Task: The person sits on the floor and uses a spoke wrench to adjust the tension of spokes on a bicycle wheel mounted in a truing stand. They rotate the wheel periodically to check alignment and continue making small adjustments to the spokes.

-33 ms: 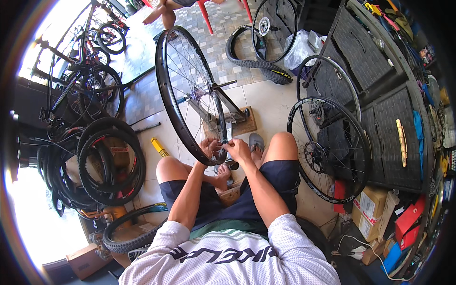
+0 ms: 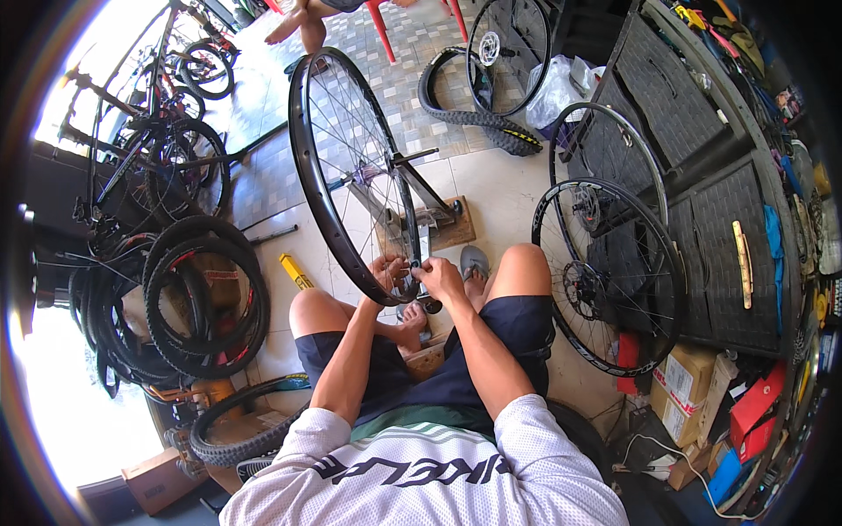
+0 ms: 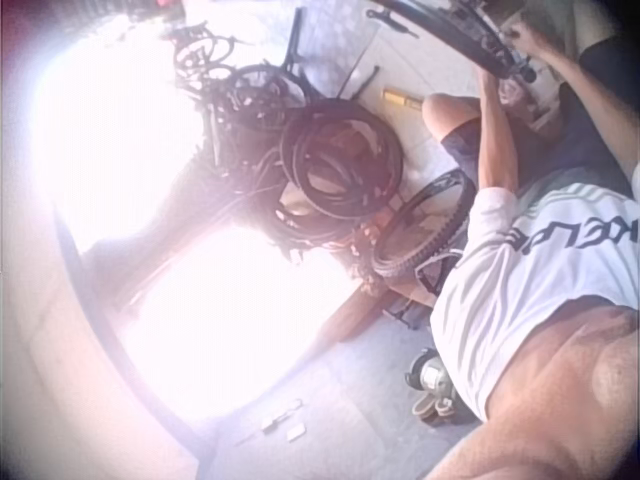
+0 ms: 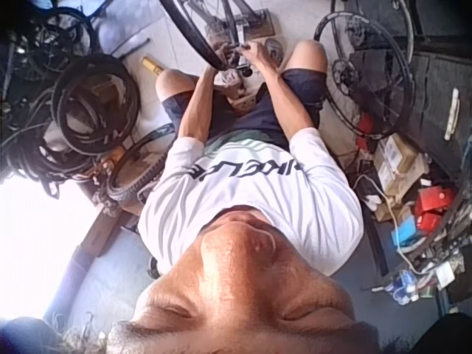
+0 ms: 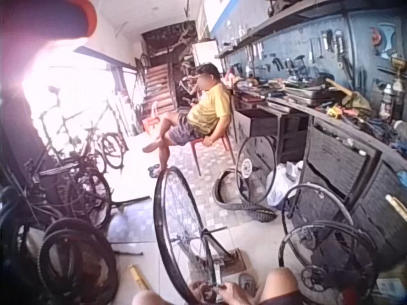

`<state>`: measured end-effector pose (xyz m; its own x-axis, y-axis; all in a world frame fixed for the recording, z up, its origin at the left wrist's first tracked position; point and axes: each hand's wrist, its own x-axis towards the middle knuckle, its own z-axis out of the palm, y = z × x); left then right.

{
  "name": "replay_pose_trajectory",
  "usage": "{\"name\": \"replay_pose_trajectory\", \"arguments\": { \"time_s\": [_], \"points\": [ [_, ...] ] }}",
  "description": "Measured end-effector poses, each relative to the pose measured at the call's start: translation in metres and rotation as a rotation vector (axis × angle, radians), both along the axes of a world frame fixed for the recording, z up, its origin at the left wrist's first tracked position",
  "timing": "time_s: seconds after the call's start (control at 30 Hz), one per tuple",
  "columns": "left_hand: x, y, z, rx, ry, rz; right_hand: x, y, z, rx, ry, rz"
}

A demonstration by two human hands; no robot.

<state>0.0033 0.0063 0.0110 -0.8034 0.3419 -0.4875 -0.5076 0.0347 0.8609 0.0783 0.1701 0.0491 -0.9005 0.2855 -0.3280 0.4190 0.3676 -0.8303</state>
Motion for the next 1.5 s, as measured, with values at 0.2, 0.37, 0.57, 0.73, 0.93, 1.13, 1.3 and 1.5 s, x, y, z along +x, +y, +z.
{"name": "replay_pose_trajectory", "arguments": {
  "time_s": [0.2,0.37,0.57,0.73,0.93,1.13,1.3,1.5],
  "points": [
    [-0.014,-0.007,-0.017,-0.051,0.106,-0.076,-0.007,-0.006,-0.002,-0.032,0.138,0.087],
    [-0.022,-0.021,-0.037,-0.051,0.359,-0.249,-0.009,-0.013,0.014,0.011,0.222,0.163],
    [-0.029,-0.02,-0.03,-0.285,0.308,-0.373,-0.006,-0.011,0.013,-0.05,0.172,0.128],
    [-0.01,0.01,-0.007,-0.42,0.497,-0.19,-0.002,-0.016,0.013,0.035,0.194,0.092],
    [-0.013,0.004,0.04,-0.584,0.65,-0.41,-0.005,-0.015,-0.001,-0.116,0.23,0.107],
    [-0.022,-0.004,0.0,-0.483,0.574,-0.429,-0.003,-0.017,-0.002,-0.116,0.254,0.095],
    [-0.024,-0.012,-0.021,-0.656,0.549,-0.273,-0.007,-0.03,0.004,-0.093,0.377,0.112],
    [-0.019,0.005,0.032,-0.614,0.581,-0.477,-0.003,-0.012,0.002,-0.205,0.108,0.084]
  ]
}}
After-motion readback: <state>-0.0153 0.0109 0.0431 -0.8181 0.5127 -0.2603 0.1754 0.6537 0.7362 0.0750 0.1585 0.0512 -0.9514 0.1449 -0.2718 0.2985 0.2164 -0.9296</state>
